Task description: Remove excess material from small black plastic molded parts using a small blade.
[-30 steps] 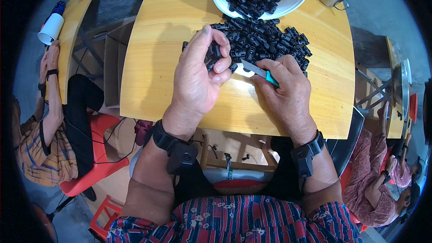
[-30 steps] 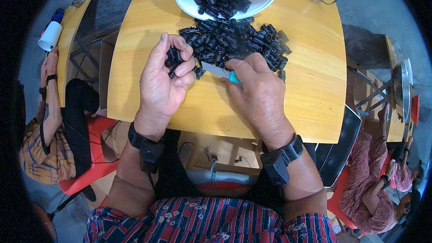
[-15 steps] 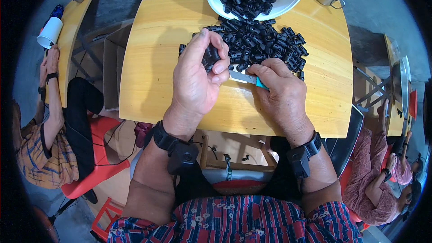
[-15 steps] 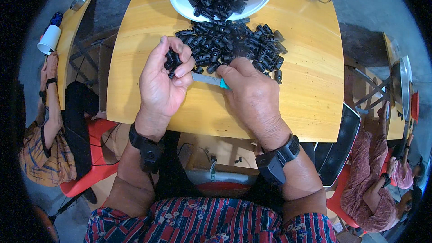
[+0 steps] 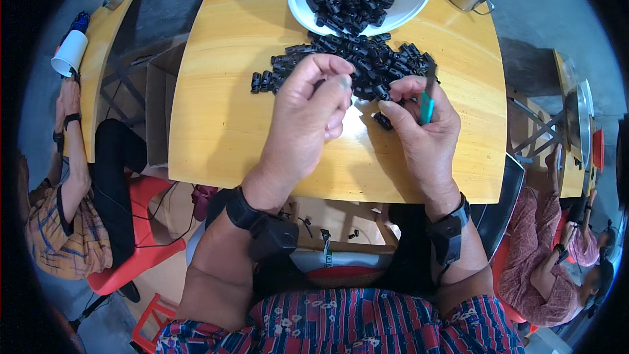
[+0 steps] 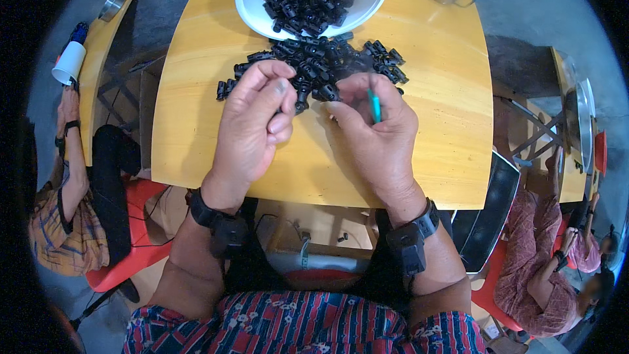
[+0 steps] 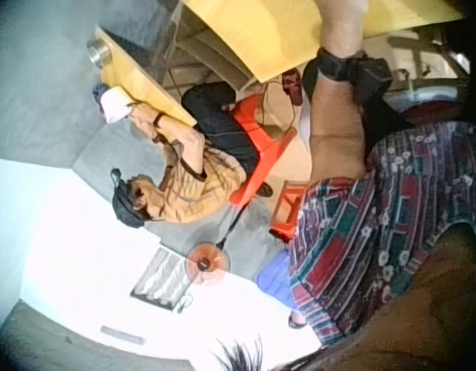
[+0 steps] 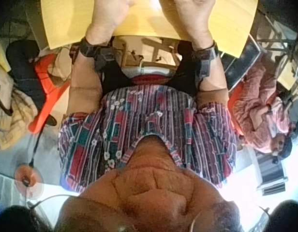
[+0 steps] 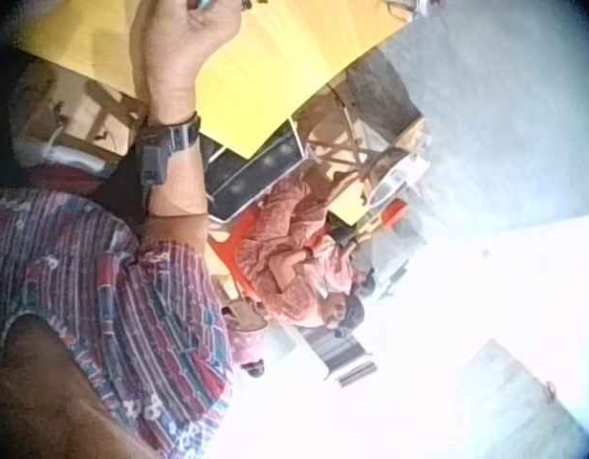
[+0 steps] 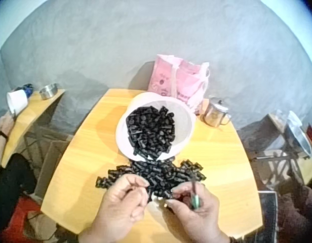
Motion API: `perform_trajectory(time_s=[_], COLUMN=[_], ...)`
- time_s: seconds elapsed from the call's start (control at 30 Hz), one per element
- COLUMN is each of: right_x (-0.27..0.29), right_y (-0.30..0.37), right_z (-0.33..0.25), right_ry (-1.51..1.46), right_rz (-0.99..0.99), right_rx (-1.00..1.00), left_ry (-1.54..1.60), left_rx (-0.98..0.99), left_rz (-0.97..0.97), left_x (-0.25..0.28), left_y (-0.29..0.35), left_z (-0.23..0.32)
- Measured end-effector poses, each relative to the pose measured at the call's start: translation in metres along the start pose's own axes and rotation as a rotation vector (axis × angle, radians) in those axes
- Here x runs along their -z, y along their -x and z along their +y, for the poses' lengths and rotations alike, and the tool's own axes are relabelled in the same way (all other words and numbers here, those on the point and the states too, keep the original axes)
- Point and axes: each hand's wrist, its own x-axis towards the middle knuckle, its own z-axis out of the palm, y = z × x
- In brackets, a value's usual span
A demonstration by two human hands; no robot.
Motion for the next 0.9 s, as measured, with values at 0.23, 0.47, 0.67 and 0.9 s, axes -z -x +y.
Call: perform_trajectory(time_s=[0.23, 0.47, 0.67, 0.9], right_x=[0.010, 0.010, 0.011, 0.014], right_y=[-0.002, -0.001, -0.001, -0.003], right_z=[0.004, 0.005, 0.006, 0.011], right_ry=[-0.140, -0.125, -0.152, -0.215], right_rz=[-0.078, -0.064, -0.069, -0.235], right_rx=[0.105, 0.166, 0.138, 0.076], left_ry=[-0.159, -0.191, -0.103, 0.045], left_rx=[0.050, 0.065, 0.090, 0.191], left_rz=[-0.092, -0.124, -0.114, -0.208], left_x=[-0.011, -0.011, -0.012, -0.011], left_y=[0.003, 0.003, 0.003, 0.002], left_z=[-0.013, -0.021, -0.024, -0.024])
